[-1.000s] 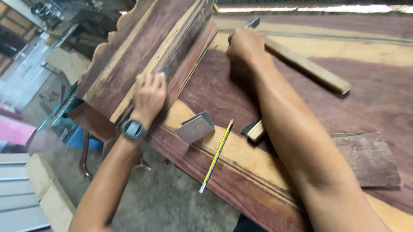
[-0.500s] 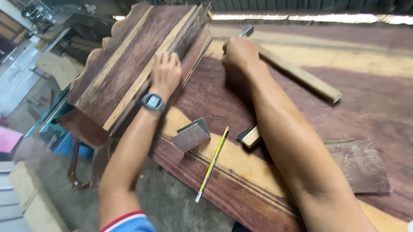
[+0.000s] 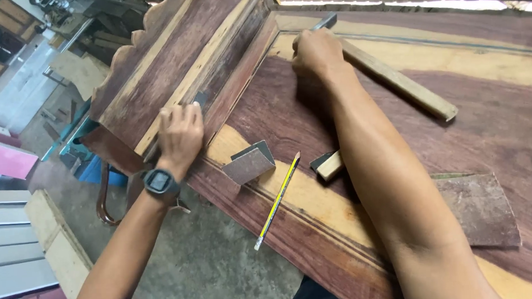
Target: The person sands the edges and corners of a wooden furniture piece using a sanding block. They work on the top edge and then move to the side edge, smoothing the surface by hand.
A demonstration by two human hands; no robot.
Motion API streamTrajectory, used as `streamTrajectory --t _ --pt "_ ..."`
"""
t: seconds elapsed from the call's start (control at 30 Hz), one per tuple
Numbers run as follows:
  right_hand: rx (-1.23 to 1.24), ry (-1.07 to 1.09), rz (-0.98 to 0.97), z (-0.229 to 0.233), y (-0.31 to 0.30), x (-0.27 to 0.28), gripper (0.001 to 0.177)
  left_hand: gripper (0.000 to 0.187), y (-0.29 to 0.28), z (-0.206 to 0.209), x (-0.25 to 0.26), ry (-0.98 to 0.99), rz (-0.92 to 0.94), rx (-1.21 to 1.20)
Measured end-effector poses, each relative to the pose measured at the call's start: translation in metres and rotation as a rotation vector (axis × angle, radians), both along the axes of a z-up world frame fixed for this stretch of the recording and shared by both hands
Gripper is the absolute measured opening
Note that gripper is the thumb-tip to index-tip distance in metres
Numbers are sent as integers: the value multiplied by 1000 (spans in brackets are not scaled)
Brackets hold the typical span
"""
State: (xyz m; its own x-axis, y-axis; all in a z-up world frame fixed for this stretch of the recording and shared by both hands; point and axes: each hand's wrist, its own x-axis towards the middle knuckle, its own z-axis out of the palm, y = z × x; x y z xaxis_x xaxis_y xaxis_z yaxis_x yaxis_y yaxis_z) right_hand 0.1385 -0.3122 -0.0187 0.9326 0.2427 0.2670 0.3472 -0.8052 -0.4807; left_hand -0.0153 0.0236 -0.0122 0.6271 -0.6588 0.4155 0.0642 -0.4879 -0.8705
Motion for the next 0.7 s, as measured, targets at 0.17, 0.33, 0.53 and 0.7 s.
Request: streamTrajectory --t 0.17,0.33,0.53,0.7 --pt "10 33 -9 5 -1 -3 25 9 -29 -10 83 -3 -139 -40" --pt "52 103 -82 19 -11 -11 24 19 -79 -14 165 23 -192 -135" --pt "160 220 -4 15 -11 -15 25 18 -47 -6 98 34 -86 -77" --pt "-5 7 -9 1 -4 -1 19 13 -30 22 -13 -52 -127 -46"
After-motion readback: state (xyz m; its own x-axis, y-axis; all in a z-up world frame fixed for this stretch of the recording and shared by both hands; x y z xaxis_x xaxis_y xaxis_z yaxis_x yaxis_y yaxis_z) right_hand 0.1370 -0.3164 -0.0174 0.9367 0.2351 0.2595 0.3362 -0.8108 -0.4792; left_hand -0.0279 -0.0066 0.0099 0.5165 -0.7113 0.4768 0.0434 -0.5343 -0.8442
